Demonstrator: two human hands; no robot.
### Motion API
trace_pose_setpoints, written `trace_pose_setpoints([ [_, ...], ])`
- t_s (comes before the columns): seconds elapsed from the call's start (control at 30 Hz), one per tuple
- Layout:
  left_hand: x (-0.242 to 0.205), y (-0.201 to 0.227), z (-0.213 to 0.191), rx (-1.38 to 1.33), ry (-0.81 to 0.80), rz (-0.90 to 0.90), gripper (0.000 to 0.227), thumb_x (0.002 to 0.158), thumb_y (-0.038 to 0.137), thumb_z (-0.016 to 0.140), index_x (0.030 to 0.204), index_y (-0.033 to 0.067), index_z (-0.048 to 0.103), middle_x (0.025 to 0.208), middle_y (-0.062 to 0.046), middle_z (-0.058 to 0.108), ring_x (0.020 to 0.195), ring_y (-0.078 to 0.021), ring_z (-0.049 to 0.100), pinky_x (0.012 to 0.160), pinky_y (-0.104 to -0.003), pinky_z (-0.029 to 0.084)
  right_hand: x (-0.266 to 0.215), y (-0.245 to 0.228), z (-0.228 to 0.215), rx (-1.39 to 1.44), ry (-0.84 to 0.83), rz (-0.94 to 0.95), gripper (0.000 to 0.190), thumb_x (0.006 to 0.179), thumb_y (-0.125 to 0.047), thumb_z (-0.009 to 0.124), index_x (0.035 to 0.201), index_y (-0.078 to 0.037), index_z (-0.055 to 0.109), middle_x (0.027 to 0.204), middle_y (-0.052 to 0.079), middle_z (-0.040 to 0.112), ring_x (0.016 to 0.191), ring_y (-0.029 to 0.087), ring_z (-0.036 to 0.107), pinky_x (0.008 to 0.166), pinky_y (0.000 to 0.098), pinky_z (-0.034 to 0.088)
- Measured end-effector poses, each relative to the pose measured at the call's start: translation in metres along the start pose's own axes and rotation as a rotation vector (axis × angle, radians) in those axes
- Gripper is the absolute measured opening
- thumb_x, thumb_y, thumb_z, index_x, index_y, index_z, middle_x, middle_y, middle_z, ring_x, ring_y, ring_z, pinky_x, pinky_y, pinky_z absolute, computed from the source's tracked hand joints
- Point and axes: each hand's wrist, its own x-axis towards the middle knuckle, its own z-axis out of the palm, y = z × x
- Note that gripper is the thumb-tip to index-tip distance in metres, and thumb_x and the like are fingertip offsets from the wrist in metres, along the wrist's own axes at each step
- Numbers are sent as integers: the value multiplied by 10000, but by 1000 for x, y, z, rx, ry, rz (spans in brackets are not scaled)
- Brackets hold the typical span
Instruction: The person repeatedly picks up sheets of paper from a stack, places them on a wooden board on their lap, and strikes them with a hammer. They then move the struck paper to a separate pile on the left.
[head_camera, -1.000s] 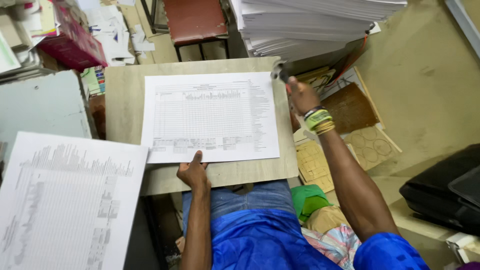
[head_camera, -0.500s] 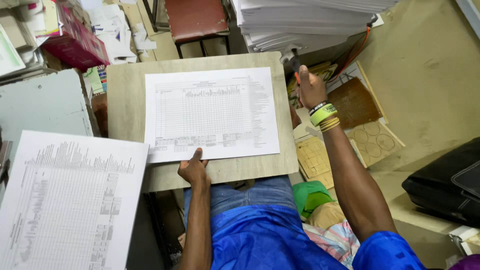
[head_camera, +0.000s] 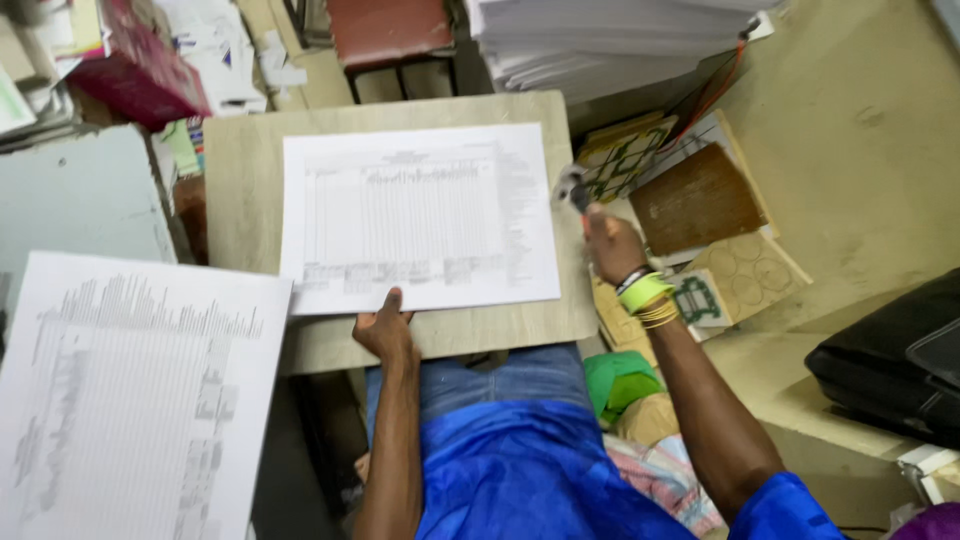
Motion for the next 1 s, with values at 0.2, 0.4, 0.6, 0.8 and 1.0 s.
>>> trace_pose_setpoints([
  [0.2, -13, 10, -4, 37, 18, 17, 436, 881, -67, 853, 1272, -138, 673, 1152, -283, 700, 1165, -446, 725, 915, -566, 669, -58, -23, -13, 325, 487, -403, 684, 1169, -492, 219, 1066, -5, 687, 511, 73, 551, 409, 212, 540, 455, 292, 465],
  [0.4, -8, 2, -9, 55, -22, 37, 438, 893, -52, 853, 1297, -89, 686, 1153, -234, 716, 1154, -365, 734, 926, -560, 666, -68, 45, 51, 57, 53, -16, 552, 1186, -372, 401, 874, 12, 647, 732, 276, 710, 831, 542, 721, 741, 641, 524],
  [0.6, 14, -24, -18, -35, -22, 31, 460, 884, -69, 867, 1299, -110, 672, 1147, -253, 707, 1191, -440, 707, 922, -636, 667, -126, -8, 9, 271, 463, -258, 602, 1147, -561, 337, 791, -159, 609, 488, 11, 580, 469, 196, 598, 563, 303, 508],
  [0.8, -1, 20, -10, -125, -111, -174, 585, 928, 126, 878, 1377, -85, 568, 1254, -269, 673, 1236, -453, 708, 1033, -626, 607, -107, 119, 33, -50, 3, -75, 140, 977, -155, 576, 890, -53, 616, 791, 309, 670, 905, 598, 690, 731, 683, 546],
  [1.0, -10, 50, 67, -81, -324, -55, 560, 988, 29, 802, 1410, -152, 481, 1302, -365, 597, 1263, -616, 603, 955, -756, 567, -144, 71, 16, 709, 166, 123, 484, 1205, -294, 407, 845, -17, 575, 431, 121, 432, 257, 216, 414, 258, 289, 345],
])
